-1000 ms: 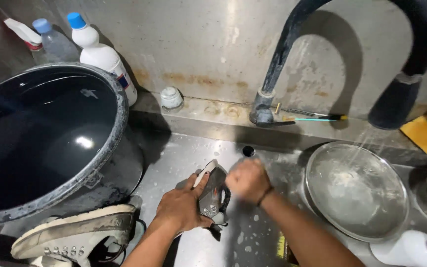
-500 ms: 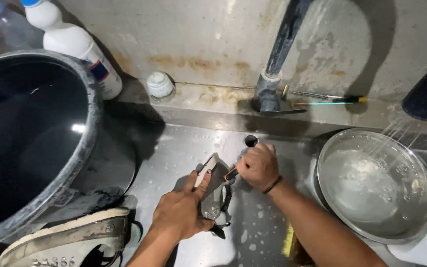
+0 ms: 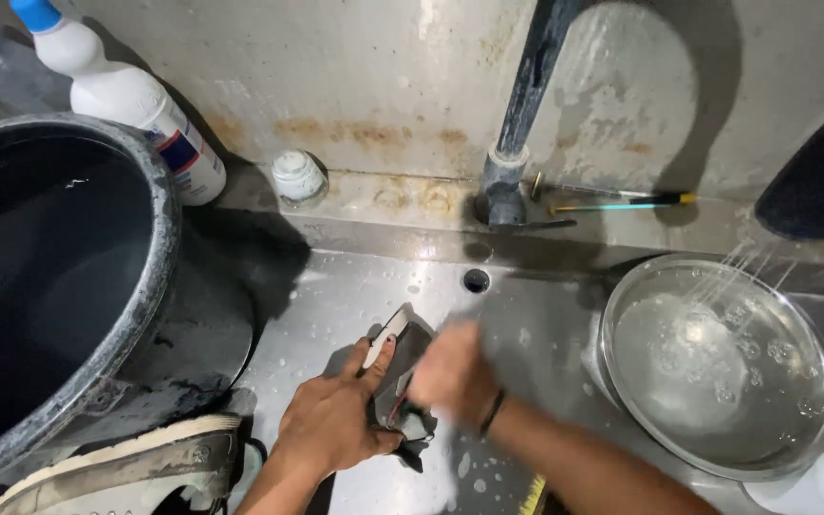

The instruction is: The person is scrubbing the upper material of a shoe using a sponge and cleaning solution in a metal sink.

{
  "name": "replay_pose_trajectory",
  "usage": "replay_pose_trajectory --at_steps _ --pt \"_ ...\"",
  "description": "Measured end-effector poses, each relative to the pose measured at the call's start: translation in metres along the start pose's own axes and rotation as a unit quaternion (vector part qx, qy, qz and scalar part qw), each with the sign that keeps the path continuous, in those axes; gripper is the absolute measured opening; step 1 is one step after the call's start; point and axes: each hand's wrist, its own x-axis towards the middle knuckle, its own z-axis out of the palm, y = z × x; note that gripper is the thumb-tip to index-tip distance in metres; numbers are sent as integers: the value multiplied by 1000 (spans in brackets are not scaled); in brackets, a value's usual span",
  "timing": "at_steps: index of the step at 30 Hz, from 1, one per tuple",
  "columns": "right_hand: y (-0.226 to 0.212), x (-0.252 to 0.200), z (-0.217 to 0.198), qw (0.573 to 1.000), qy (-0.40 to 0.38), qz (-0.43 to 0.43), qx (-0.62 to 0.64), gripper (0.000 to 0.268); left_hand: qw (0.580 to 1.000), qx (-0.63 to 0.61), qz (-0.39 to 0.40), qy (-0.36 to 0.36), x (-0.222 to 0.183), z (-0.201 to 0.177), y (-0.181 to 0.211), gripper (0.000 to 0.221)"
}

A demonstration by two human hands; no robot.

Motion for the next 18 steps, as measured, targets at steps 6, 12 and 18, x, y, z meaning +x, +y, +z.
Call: replay_pose_trajectory --at_steps 6,12,18 --pt "-24 10 -107 956 -196 153 -154 54 1000 -8 13 13 -7 7 9 114" --pt "58 -50 -240 763 -72 48 -641 33 972 77 -118 188 30 52 43 111" --pt "41 -61 -274 720 -271 621 -153 44 983 -31 -119 135 14 39 37 101"
